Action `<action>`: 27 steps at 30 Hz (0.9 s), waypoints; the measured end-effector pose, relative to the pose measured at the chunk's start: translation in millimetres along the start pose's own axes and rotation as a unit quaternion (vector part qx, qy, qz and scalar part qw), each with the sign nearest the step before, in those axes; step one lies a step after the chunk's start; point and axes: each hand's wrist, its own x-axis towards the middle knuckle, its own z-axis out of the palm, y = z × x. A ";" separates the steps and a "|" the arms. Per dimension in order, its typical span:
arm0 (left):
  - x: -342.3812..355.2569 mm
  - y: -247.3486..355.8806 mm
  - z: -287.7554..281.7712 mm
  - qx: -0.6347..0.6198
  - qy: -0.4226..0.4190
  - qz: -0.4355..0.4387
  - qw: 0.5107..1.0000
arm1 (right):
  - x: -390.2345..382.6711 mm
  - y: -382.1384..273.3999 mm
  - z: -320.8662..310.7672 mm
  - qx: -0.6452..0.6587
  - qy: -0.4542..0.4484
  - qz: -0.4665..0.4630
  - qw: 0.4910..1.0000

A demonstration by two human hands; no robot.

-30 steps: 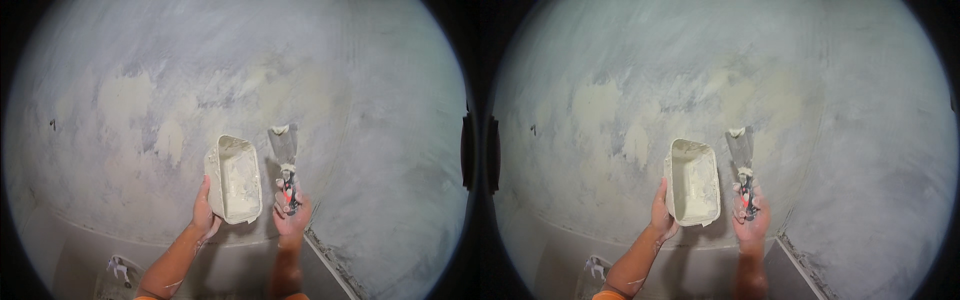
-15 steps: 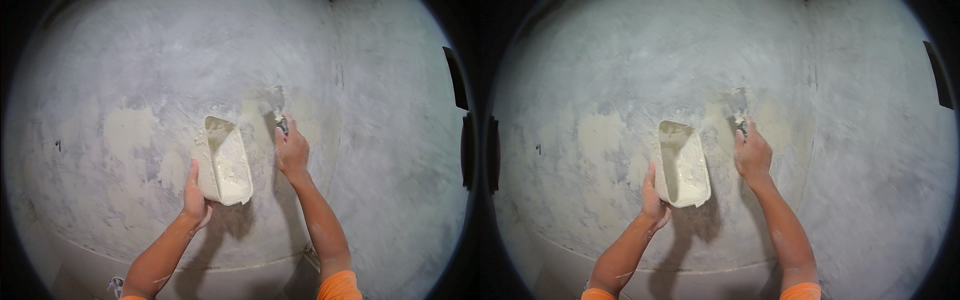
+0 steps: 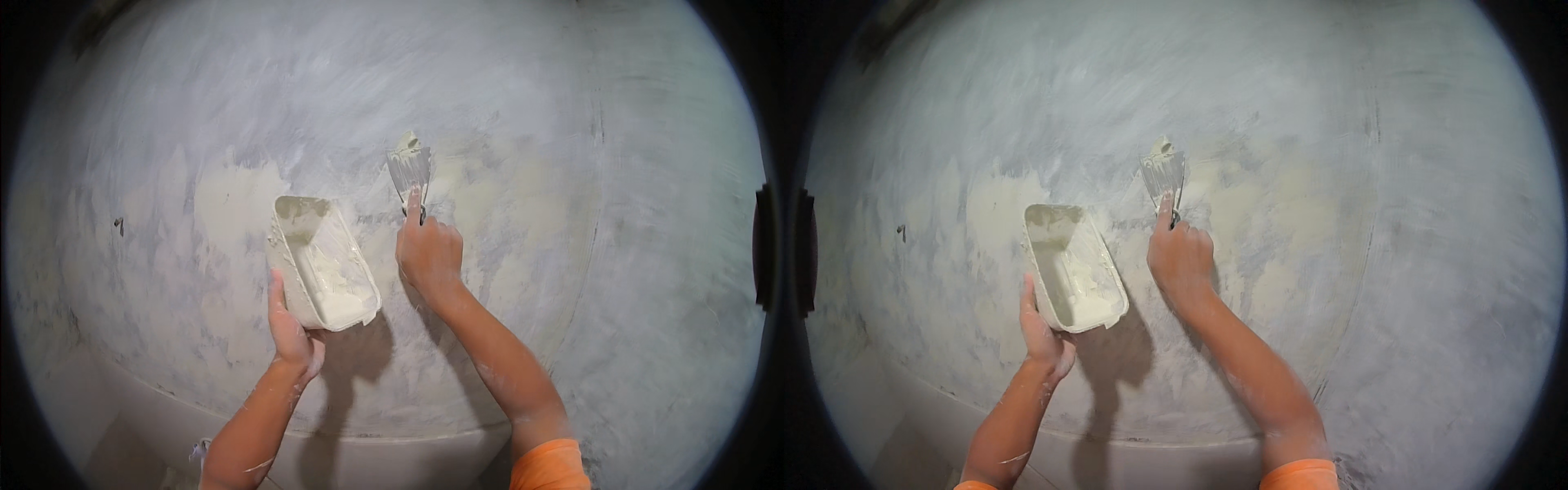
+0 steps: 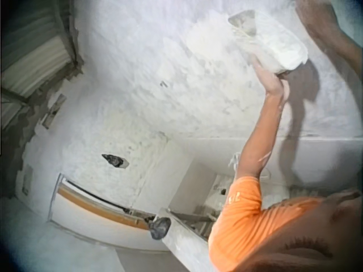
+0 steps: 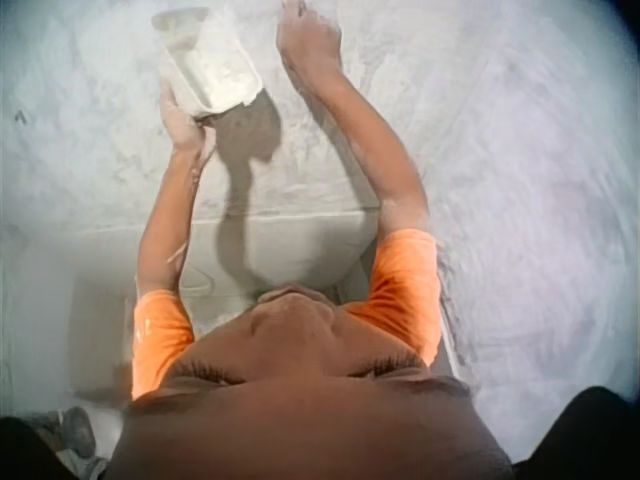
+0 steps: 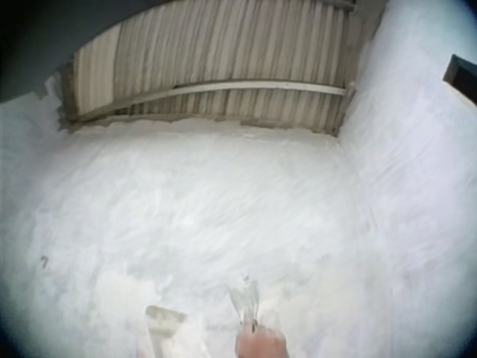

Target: The person applies plaster to the corner and upper areas of a wall using a putty knife, taking fresh plaster from a container held in their left hand and spreading it across the wall surface.

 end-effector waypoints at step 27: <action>-13.1 -13.3 8.8 -0.053 -0.006 0.016 0.998 | -13.0 37.2 -111.2 0.117 -0.182 0.019 0.976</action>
